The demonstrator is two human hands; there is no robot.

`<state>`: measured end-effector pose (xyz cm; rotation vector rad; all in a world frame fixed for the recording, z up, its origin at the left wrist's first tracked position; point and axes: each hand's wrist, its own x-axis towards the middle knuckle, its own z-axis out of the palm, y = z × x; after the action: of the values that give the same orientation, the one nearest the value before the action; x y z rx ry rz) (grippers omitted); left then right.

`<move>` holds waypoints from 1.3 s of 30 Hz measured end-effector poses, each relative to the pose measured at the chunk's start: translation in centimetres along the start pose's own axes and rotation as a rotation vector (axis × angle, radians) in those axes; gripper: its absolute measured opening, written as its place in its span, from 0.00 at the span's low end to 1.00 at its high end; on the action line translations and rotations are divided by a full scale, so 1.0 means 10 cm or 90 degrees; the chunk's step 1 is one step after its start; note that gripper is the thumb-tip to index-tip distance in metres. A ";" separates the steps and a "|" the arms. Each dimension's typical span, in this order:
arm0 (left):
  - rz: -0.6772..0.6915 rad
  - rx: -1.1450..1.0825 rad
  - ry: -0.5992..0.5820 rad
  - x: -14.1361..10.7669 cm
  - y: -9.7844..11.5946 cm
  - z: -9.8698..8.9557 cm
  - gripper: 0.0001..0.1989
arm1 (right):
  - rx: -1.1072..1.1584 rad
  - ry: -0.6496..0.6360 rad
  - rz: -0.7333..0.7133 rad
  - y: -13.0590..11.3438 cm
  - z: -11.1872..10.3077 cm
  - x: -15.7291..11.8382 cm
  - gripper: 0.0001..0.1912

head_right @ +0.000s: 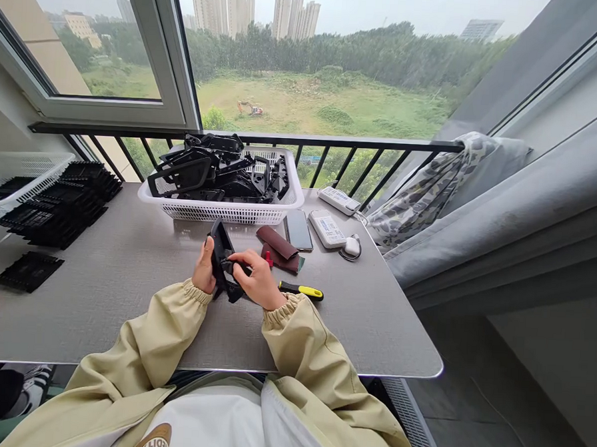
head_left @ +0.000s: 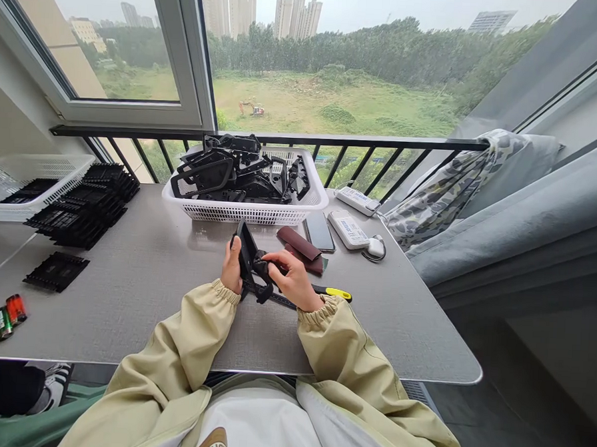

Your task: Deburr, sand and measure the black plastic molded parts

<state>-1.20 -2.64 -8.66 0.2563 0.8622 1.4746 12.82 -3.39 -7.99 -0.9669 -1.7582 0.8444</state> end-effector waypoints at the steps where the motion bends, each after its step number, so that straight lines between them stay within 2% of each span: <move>1: 0.034 0.026 -0.008 -0.01 -0.03 0.00 0.24 | 0.025 -0.023 -0.003 -0.01 0.02 -0.01 0.09; 3: 0.082 0.071 -0.028 -0.01 -0.07 -0.02 0.26 | 0.057 -0.062 0.001 -0.03 0.07 -0.02 0.09; 6: 0.076 0.093 -0.033 0.01 -0.08 -0.04 0.28 | 0.079 -0.100 0.016 -0.02 0.11 -0.04 0.13; 10: 0.065 0.095 -0.008 0.02 -0.07 -0.03 0.27 | 0.058 -0.092 0.027 -0.01 0.16 -0.06 0.15; 15: -0.033 0.077 -0.039 -0.02 0.02 0.08 0.22 | 0.076 -0.031 0.079 -0.07 0.18 -0.07 0.12; 19: -0.156 0.028 -0.126 -0.05 0.23 0.15 0.23 | 0.158 0.036 0.125 -0.11 0.10 -0.01 0.12; 21: -0.223 0.007 -0.123 -0.05 0.35 0.17 0.25 | 0.217 0.057 0.148 -0.12 0.05 0.03 0.12; 24: -0.247 -0.013 -0.111 -0.08 0.50 0.20 0.26 | 0.335 0.099 0.179 -0.18 -0.01 0.10 0.14; 27: -0.233 -0.001 -0.132 -0.15 0.62 0.27 0.25 | 0.439 0.117 0.207 -0.32 -0.08 0.16 0.17; 32: -0.177 0.044 -0.174 -0.25 0.81 0.48 0.18 | 0.499 0.076 0.190 -0.64 -0.25 0.28 0.15; 35: -0.119 0.066 -0.236 -0.26 0.93 0.60 0.14 | 0.501 0.031 0.180 -0.77 -0.37 0.37 0.12; 39: 0.033 0.112 -0.243 -0.34 1.05 0.71 0.08 | 0.483 0.018 0.197 -0.83 -0.46 0.48 0.09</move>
<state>-4.19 -1.94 4.16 0.6726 0.6766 1.3389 13.87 -2.30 2.54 -0.7220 -1.1085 1.5363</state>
